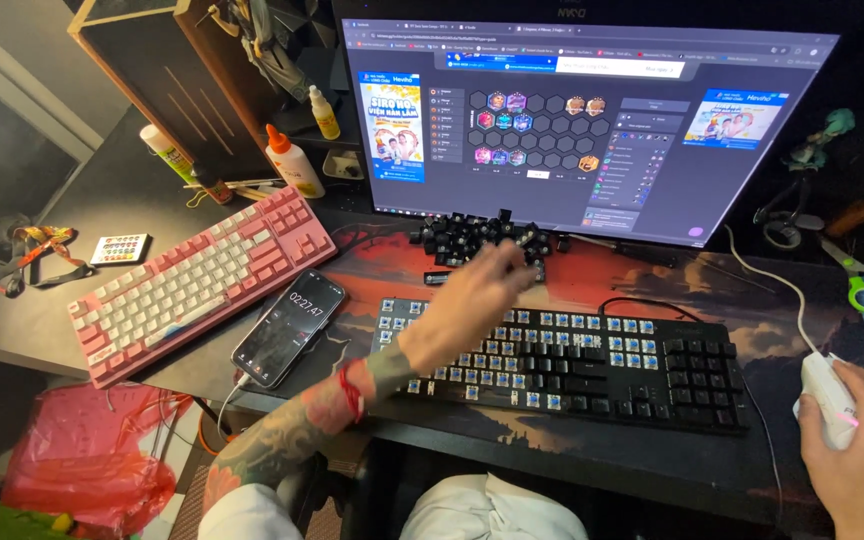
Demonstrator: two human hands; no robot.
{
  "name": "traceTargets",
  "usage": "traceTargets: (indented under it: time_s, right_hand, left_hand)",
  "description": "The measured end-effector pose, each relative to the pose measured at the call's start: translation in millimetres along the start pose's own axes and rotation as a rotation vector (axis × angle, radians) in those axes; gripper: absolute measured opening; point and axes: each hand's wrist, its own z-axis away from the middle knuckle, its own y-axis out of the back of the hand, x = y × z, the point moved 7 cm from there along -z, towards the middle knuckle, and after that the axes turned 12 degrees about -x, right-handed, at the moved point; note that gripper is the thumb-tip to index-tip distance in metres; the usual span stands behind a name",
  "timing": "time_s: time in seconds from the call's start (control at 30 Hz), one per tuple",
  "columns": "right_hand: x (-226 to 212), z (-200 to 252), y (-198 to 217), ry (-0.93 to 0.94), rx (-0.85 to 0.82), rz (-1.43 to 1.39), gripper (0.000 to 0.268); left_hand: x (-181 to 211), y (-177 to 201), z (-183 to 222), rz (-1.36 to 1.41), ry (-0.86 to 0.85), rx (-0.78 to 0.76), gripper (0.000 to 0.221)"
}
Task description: Removing keycaps from a mechanical keyboard and adjusting a wristband.
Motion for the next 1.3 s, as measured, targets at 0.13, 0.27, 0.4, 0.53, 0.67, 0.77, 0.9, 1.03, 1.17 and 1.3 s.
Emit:
traceTargets:
  time_s: [0.13, 0.27, 0.4, 0.53, 0.67, 0.77, 0.9, 1.03, 1.17, 1.3]
  right_hand:
    - [0.1, -2.0, 0.2, -0.019, -0.018, 0.007, 0.054]
    - [4.3, 1.8, -2.7, -0.066, -0.016, 0.041, 0.052]
    - [1.0, -0.2, -0.4, -0.052, -0.020, 0.045, 0.052]
    - [2.0, -3.0, 0.1, -0.031, -0.048, 0.080, 0.057]
    - [3.9, -0.1, -2.6, -0.023, -0.035, 0.076, 0.059]
    - [5.4, 3.0, -3.1, -0.075, -0.025, 0.082, 0.065]
    - [6.6, 3.7, -3.8, -0.106, -0.034, 0.100, 0.068]
    - [7.4, 3.6, -3.4, -0.082, -0.030, 0.102, 0.069]
    - [5.0, 2.4, -0.8, -0.072, -0.048, 0.110, 0.071]
    - [5.1, 5.4, -4.8, -0.051, -0.112, 0.191, 0.079]
  left_hand:
    - [-50.8, -16.4, -16.4, 0.041, 0.174, -0.107, 0.072]
    - [-20.8, -21.3, -7.4, -0.081, 0.129, -0.070, 0.059]
    - [43.2, -32.1, 10.9, 0.055, -0.067, -0.257, 0.059]
    - [60.5, -63.5, 22.4, -0.102, -0.155, -0.273, 0.077]
    - [54.6, -73.6, 19.2, -0.084, -0.169, -0.273, 0.080]
    - [55.7, -69.7, 18.1, -0.065, -0.172, -0.311, 0.077]
    - [59.5, -61.9, 21.1, -0.053, -0.164, -0.303, 0.074]
    - [67.1, -51.4, 26.3, -0.093, -0.164, -0.245, 0.069]
    - [96.3, -46.5, 43.3, -0.378, -0.208, -0.251, 0.078]
    - [113.6, -36.5, 52.8, -0.509, -0.177, -0.095, 0.016]
